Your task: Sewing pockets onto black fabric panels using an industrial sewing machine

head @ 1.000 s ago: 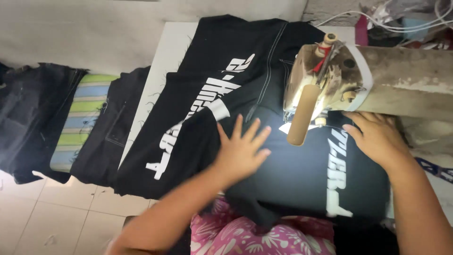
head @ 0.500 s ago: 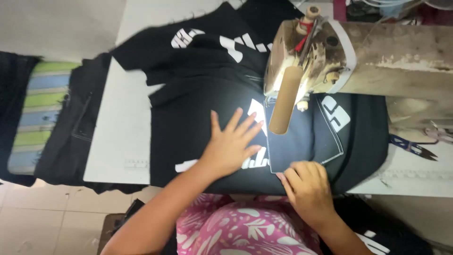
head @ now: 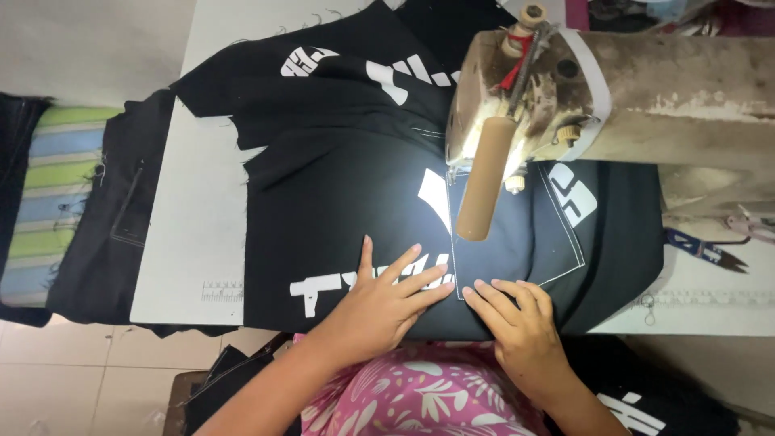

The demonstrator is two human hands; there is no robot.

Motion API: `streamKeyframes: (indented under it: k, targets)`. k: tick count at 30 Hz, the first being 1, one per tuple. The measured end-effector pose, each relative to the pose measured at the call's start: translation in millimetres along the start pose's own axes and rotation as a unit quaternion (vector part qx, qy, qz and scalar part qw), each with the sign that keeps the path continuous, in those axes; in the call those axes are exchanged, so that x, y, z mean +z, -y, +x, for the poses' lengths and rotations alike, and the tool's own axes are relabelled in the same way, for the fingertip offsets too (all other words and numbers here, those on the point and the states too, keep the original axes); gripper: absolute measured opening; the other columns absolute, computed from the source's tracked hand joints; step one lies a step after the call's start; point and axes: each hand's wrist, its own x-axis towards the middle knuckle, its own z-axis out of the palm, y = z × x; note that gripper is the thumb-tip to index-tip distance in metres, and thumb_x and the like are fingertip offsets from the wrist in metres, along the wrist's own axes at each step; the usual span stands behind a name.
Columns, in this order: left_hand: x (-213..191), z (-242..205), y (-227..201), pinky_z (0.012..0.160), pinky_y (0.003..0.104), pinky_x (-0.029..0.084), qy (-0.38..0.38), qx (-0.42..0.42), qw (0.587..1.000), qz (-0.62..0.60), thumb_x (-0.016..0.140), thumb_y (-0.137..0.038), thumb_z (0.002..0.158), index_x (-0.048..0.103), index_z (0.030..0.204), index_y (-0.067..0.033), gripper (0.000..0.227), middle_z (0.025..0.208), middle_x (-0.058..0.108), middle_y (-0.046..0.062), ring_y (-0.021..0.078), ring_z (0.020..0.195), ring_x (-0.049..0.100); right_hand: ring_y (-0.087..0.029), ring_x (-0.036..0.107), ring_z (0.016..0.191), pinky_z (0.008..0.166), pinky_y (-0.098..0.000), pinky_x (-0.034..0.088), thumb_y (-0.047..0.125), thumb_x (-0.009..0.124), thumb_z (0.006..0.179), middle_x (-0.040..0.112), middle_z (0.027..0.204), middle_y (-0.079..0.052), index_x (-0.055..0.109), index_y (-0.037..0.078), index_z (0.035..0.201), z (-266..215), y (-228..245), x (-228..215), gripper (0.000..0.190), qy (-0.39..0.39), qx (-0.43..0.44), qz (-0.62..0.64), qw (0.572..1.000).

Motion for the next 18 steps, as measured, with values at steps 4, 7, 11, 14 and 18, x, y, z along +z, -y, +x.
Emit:
streamKeyframes:
  k: [4,7,11,14,18]
  targets:
    - [-4.7,4.1,11.1,0.101,0.089,0.011,-0.006,0.02,1.0,0.003,0.051,-0.023,0.103,0.057,0.142,-0.0262,0.039,0.152,0.053,-0.003,0.0369,0.147,0.038,-0.024,0.058,0.119,0.11,-0.0487,0.039,-0.008,0.054,0.071,0.065,0.136,0.002,0.064,0.017,0.136,8.0,-3.9,4.0,0.07,-0.005,-0.001,-0.009,1.0]
    - [-3.3,7.5,19.0,0.101,0.089,0.014,-0.013,0.031,0.999,0.029,0.053,-0.025,0.102,0.057,0.142,-0.0288,0.04,0.151,0.053,-0.005,0.0365,0.147,0.037,-0.024,0.057,0.12,0.111,-0.0492,0.037,-0.008,0.053,0.073,0.064,0.137,0.003,0.062,0.017,0.138,14.3,-7.9,4.3,0.07,0.007,0.002,-0.003,1.0]
    - [0.3,13.6,32.8,0.104,0.087,0.01,-0.024,0.029,0.999,0.04,0.05,-0.03,0.104,0.06,0.141,-0.0339,0.039,0.155,0.049,-0.01,0.0345,0.149,0.035,-0.025,0.056,0.12,0.113,-0.0512,0.035,-0.012,0.049,0.072,0.063,0.139,0.001,0.062,0.017,0.139,26.9,-13.3,5.7,0.074,0.014,0.003,0.013,1.0]
    - [-2.9,22.6,43.9,0.102,0.089,0.012,-0.005,0.029,0.998,0.053,0.048,-0.03,0.103,0.061,0.139,-0.0353,0.038,0.151,0.053,-0.011,0.0325,0.148,0.035,-0.024,0.055,0.121,0.113,-0.0526,0.033,-0.008,0.049,0.072,0.062,0.14,0.002,0.061,0.019,0.14,36.8,-18.5,9.2,0.074,0.045,0.015,0.004,0.999]
    - [0.1,32.3,61.4,0.103,0.088,0.008,0.004,0.023,0.999,0.046,0.047,-0.032,0.104,0.06,0.139,-0.0378,0.038,0.152,0.052,-0.011,0.0325,0.149,0.033,-0.024,0.054,0.123,0.115,-0.0515,0.031,-0.01,0.055,0.067,0.062,0.141,0.003,0.06,0.021,0.14,47.5,-23.4,7.4,0.079,0.064,0.015,-0.015,0.998]
